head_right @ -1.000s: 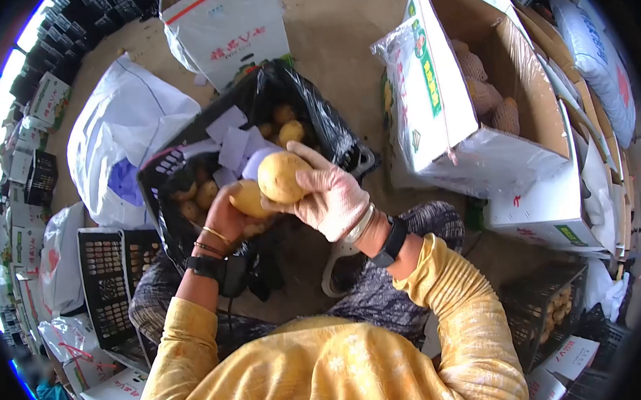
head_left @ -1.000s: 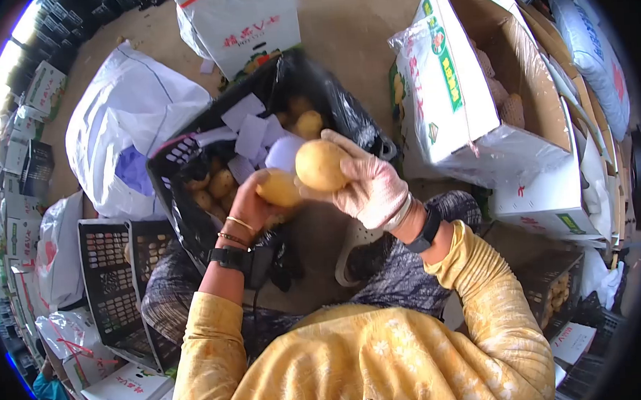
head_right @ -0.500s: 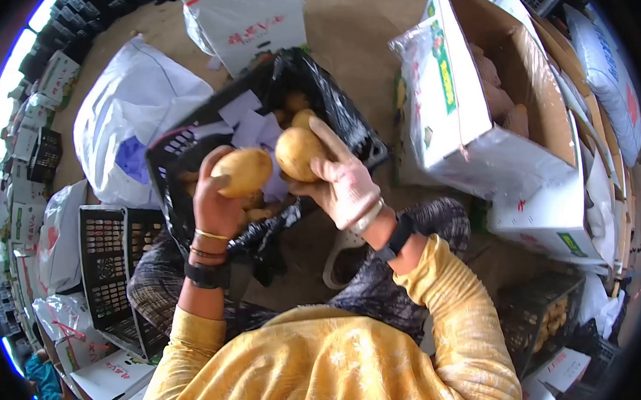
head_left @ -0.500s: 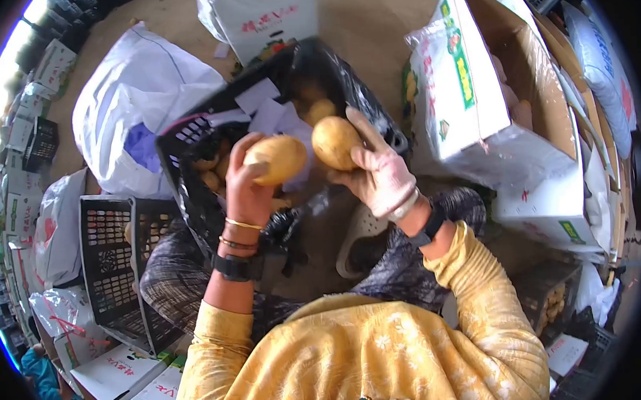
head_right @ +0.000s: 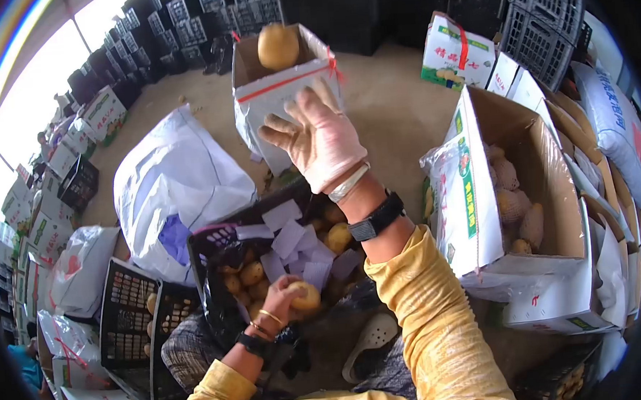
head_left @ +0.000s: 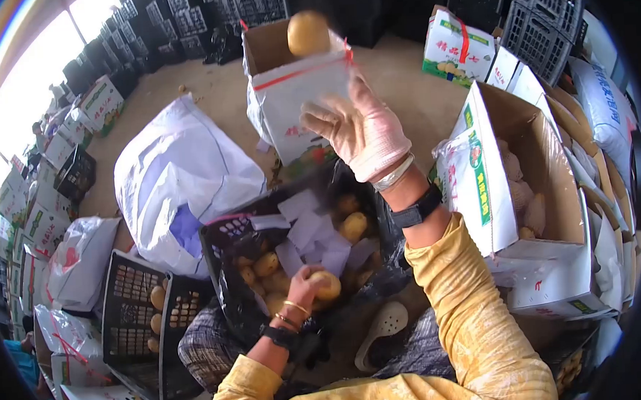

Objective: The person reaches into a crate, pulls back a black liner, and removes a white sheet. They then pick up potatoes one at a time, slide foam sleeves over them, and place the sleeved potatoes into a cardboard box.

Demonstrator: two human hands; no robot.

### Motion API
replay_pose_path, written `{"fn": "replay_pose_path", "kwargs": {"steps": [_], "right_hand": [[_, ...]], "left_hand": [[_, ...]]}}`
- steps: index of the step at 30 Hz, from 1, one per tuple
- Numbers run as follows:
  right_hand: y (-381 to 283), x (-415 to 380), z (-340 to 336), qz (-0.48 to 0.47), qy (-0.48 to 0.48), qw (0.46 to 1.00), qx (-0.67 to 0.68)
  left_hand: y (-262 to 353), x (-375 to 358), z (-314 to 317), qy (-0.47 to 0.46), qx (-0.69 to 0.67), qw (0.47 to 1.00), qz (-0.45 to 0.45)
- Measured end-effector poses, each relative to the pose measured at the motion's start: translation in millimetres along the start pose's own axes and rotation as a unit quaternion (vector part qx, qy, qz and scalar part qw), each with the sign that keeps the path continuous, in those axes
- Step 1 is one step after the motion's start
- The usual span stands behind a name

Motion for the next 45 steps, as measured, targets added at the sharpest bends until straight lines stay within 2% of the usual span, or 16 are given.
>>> {"fn": "replay_pose_path", "kwargs": {"steps": [3,7,9,12,15,19,23,26,27,28,31,34,41,42,43,45], "right_hand": [[39.8,-32.0,-28.9,0.027,0.087,0.928,-0.361],[131.2,-128.5,-73.0,0.182,-0.041,0.613,-0.767],[126.0,-151.8,-100.8,0.229,0.059,0.784,-0.573],[99.2,-180.9,-118.0,0.221,0.264,0.874,-0.343],[94.6,-219.9,-116.9,0.207,0.338,0.899,-0.188],[112.7,-245.5,-111.6,0.223,0.301,0.924,-0.078],[95.9,-240.9,-96.9,0.172,0.260,0.950,-0.031],[92.0,-239.8,-97.2,0.103,0.283,0.941,-0.152],[91.6,-238.3,-90.5,0.078,0.266,0.942,-0.189],[88.6,-235.1,-86.0,0.044,0.219,0.924,-0.310],[74.9,-234.3,-45.6,0.001,0.145,0.840,-0.522],[77.5,-241.6,-32.6,0.031,0.127,0.866,-0.483],[85.1,-262.1,-22.5,0.055,0.122,0.888,-0.441],[78.5,-263.2,-17.7,0.002,0.139,0.863,-0.486],[75.9,-262.3,-1.3,-0.030,0.115,0.865,-0.488],[80.8,-268.8,-13.4,-0.029,0.161,0.841,-0.516]], "left_hand": [[41.3,-5.2,1.9,-0.029,-0.102,0.994,-0.002],[61.6,-13.4,12.1,-0.102,-0.141,0.984,0.042],[76.1,-24.5,31.2,-0.184,-0.263,0.946,-0.055],[68.5,29.4,-11.3,-0.075,0.050,0.996,0.003],[94.2,84.8,-35.2,0.143,0.441,0.849,0.255],[39.3,153.0,-28.7,0.109,0.535,0.825,0.144],[72.7,111.6,-18.8,0.128,0.493,0.840,0.188],[111.5,31.8,3.6,0.145,0.355,0.863,0.328],[130.3,-10.9,32.6,0.055,0.300,0.910,0.280],[122.3,-26.2,41.6,0.009,0.274,0.883,0.380],[124.8,-76.4,52.6,-0.114,-0.105,0.977,0.148],[120.1,-86.3,36.4,-0.048,-0.201,0.965,0.162],[115.2,-107.6,32.5,-0.003,-0.126,0.984,0.130],[135.8,-126.3,31.8,0.075,0.019,0.962,0.262],[172.4,-162.1,57.4,0.111,0.288,0.838,0.450],[167.6,-185.7,74.9,0.133,0.307,0.803,0.494]]}}
Point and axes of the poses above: each hand's wrist, its own x-axis towards the middle knuckle, its own z-axis out of the palm, y = z × x, the point moved 9 cm from there along x, towards the middle knuckle, and after that the axes turned 7 degrees about z, right-handed, at the moved point
